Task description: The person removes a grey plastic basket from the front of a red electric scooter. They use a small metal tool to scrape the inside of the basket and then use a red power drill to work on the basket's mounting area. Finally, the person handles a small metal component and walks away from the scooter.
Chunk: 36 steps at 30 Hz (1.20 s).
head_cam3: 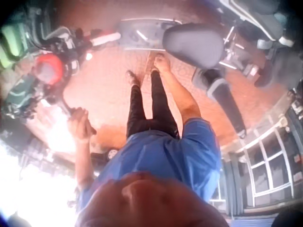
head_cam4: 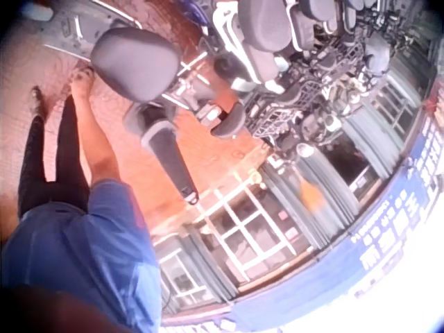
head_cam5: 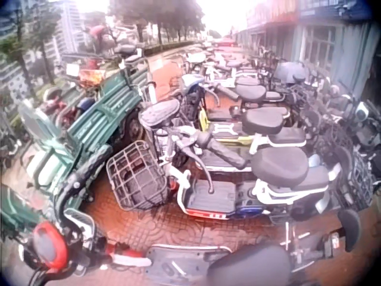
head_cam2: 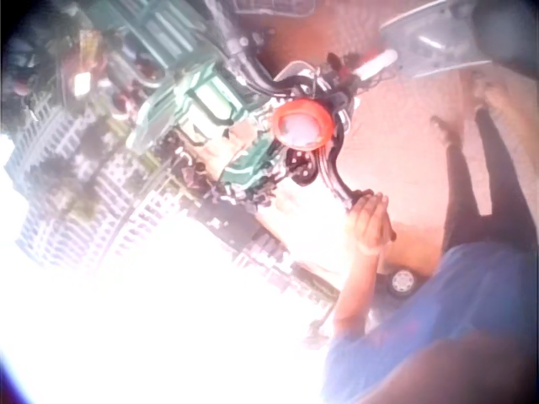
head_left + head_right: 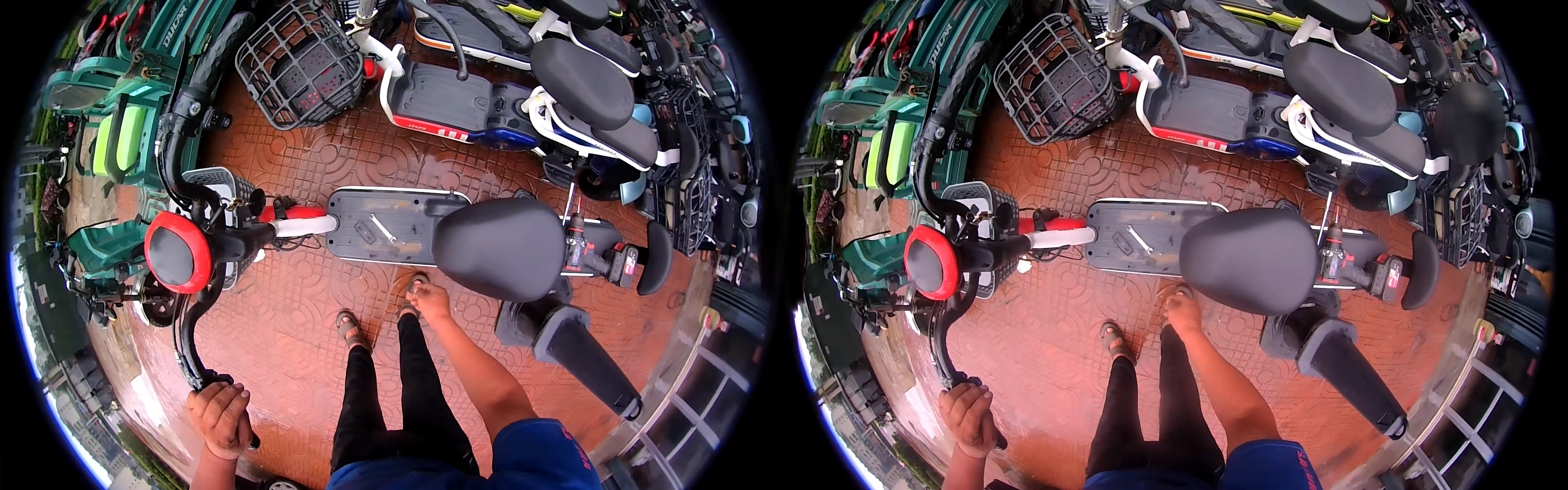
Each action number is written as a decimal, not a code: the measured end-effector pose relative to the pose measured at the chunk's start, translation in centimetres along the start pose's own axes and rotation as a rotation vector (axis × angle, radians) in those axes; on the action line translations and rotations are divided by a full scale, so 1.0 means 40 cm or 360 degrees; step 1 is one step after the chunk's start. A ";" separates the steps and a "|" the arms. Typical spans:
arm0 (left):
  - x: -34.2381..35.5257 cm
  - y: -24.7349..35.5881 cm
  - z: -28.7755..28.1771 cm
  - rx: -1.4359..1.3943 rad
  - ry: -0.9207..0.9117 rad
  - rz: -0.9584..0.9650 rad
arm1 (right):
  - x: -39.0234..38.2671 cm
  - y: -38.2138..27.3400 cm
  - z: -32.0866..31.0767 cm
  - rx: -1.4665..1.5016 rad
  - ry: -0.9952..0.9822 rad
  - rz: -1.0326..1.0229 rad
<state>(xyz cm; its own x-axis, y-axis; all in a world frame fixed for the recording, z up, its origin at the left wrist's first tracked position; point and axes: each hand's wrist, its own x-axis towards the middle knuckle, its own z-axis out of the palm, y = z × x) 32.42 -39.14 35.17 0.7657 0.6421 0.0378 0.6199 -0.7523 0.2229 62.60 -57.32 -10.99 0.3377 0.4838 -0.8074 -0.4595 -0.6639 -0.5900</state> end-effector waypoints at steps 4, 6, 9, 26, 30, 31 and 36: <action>0.002 -0.008 -0.001 -0.0053 0.0035 0.0041 | -0.355 -0.166 -0.102 -0.0112 -0.0040 -0.0188; -0.027 -0.002 0.002 -0.0105 0.0080 0.0004 | -0.479 -0.367 -0.207 -0.0971 0.0450 -0.0832; -0.025 0.002 0.002 -0.0101 0.0091 0.0034 | -0.467 -0.536 -0.450 -0.1387 0.1026 -0.1267; -0.010 -0.004 -0.021 -0.0077 0.0141 0.0029 | -0.292 -0.581 -0.845 -0.2336 0.1100 -0.0937; -0.014 -0.032 -0.035 -0.0153 0.0207 0.0099 | -0.531 -0.544 -0.762 -0.1721 0.1281 -0.1111; -0.029 -0.035 -0.038 -0.0155 0.0226 0.0105 | -0.573 -0.513 -0.746 -0.1645 0.1263 -0.1238; -0.160 -0.032 -0.035 -0.0175 0.0306 -0.0007 | -0.793 -0.455 -0.500 -0.1574 0.0604 -0.1248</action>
<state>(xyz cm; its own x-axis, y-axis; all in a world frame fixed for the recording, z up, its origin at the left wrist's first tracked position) 26.50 -42.09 36.00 0.7097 0.6694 0.2195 0.5925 -0.7358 0.3280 76.70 -71.97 25.40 0.5202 0.8473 -0.1075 0.6987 -0.4945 -0.5170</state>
